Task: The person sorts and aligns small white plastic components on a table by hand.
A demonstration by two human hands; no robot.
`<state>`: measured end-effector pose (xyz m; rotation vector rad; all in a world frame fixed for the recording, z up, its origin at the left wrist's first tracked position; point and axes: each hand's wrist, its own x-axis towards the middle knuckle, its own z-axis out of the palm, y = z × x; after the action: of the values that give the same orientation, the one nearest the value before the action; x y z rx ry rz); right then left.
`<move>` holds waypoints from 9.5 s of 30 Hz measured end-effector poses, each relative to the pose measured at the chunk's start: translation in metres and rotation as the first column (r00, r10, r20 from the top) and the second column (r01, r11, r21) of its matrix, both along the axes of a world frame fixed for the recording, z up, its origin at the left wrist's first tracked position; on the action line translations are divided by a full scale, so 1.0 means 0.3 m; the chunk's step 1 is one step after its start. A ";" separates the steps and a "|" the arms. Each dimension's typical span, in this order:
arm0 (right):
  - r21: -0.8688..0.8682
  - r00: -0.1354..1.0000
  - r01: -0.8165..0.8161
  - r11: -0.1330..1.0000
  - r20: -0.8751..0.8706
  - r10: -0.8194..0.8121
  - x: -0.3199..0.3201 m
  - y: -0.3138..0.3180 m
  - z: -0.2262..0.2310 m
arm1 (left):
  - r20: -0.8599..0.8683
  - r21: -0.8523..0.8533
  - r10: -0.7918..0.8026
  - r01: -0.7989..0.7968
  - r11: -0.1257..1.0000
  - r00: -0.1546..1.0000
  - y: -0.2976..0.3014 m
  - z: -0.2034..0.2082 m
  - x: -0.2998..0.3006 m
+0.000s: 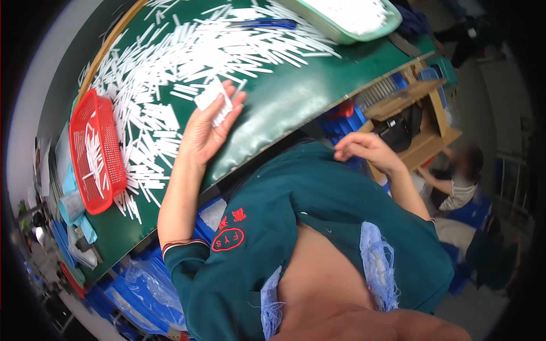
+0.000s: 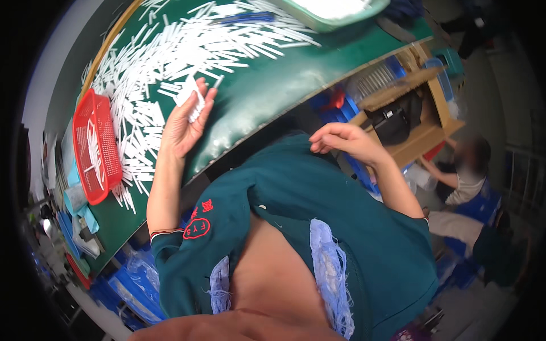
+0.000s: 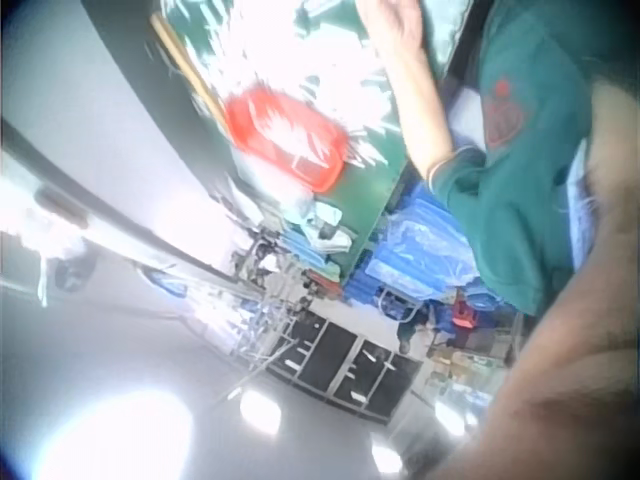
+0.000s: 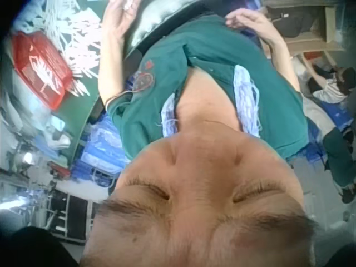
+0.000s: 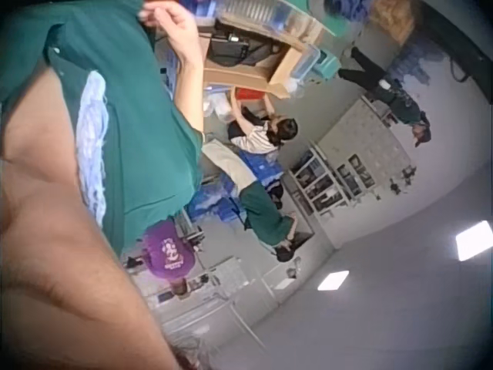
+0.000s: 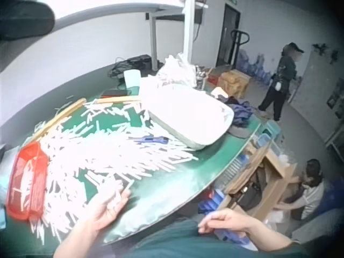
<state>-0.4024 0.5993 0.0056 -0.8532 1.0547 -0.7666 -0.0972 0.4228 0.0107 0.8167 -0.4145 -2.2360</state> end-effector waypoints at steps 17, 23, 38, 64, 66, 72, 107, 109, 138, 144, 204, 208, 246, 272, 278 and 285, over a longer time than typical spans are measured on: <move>-0.447 0.506 0.710 0.543 -0.211 -0.836 -0.060 -0.192 -0.770 | 0.296 -0.121 -0.425 0.475 0.871 0.855 0.253 -0.368 -0.280; -0.551 0.437 0.655 0.517 -0.283 -0.854 0.012 -0.120 -0.561 | 0.308 -0.460 -0.265 0.387 0.799 0.914 0.068 -0.572 -0.292; -0.279 0.699 0.626 0.728 -0.214 -0.683 -0.020 -0.099 -0.564 | 0.596 -0.489 -0.345 0.669 0.560 0.725 -0.051 -0.622 -0.619; -0.543 0.507 0.551 0.634 -0.385 -0.771 0.003 -0.041 -0.535 | 0.904 -0.413 -0.072 0.903 0.118 0.422 -0.029 -0.546 -0.565; -0.657 0.450 0.470 0.589 -0.396 -0.800 0.004 -0.053 -0.538 | 0.908 -0.413 -0.034 0.905 0.106 0.418 -0.008 -0.537 -0.530; -0.467 0.537 0.605 0.644 -0.357 -0.764 0.019 -0.119 -0.591 | 0.914 -0.403 0.122 0.902 0.157 0.387 0.150 -0.527 -0.389; -0.576 0.897 -0.442 0.688 -0.310 0.316 0.422 -0.684 0.201 | -0.102 -0.096 -0.059 0.049 0.994 0.993 0.003 0.128 0.045; -0.491 0.873 -0.488 0.722 -0.271 0.406 0.465 -0.720 0.196 | -0.095 -0.087 -0.040 0.032 0.996 0.995 -0.016 0.110 0.056; -0.218 0.890 -0.452 0.865 -0.172 0.422 0.465 -0.725 0.175 | -0.179 0.022 -0.010 0.014 1.000 0.984 -0.010 0.096 0.071; -0.439 0.971 -0.217 0.872 -0.006 0.239 0.476 -0.725 0.118 | -0.230 -0.020 -0.057 0.054 0.998 0.972 -0.014 0.095 0.075; -0.742 0.722 -0.663 0.097 -0.668 -0.179 0.523 -0.708 0.126 | -0.170 0.012 -0.001 0.003 1.000 0.985 -0.042 0.045 0.029; -0.830 0.798 -0.539 0.146 -0.558 -0.229 0.499 -0.725 0.124 | -0.276 -0.032 0.000 -0.009 0.999 0.961 -0.055 0.057 0.050; -0.659 0.628 -0.746 0.095 -0.745 -0.225 0.457 -0.771 0.155 | -0.328 -0.018 0.029 -0.037 0.999 0.944 -0.061 0.067 0.096; -0.709 0.679 -0.694 0.122 -0.702 -0.215 0.444 -0.775 0.158 | -0.380 -0.021 0.018 -0.028 0.999 0.925 -0.065 0.088 0.103; -0.656 0.622 -0.748 0.104 -0.747 -0.234 0.448 -0.775 0.163 | -0.423 -0.002 0.028 -0.032 0.999 0.906 -0.066 0.084 0.104; -0.683 0.633 -0.724 0.099 -0.714 -0.300 0.421 -0.797 0.174 | -0.338 -0.003 0.067 -0.072 0.997 0.939 -0.072 0.094 0.115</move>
<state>-0.2760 0.3603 0.0578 -2.7721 0.8724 -0.7660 -0.0625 0.4011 0.0390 0.4181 -0.2335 -2.2473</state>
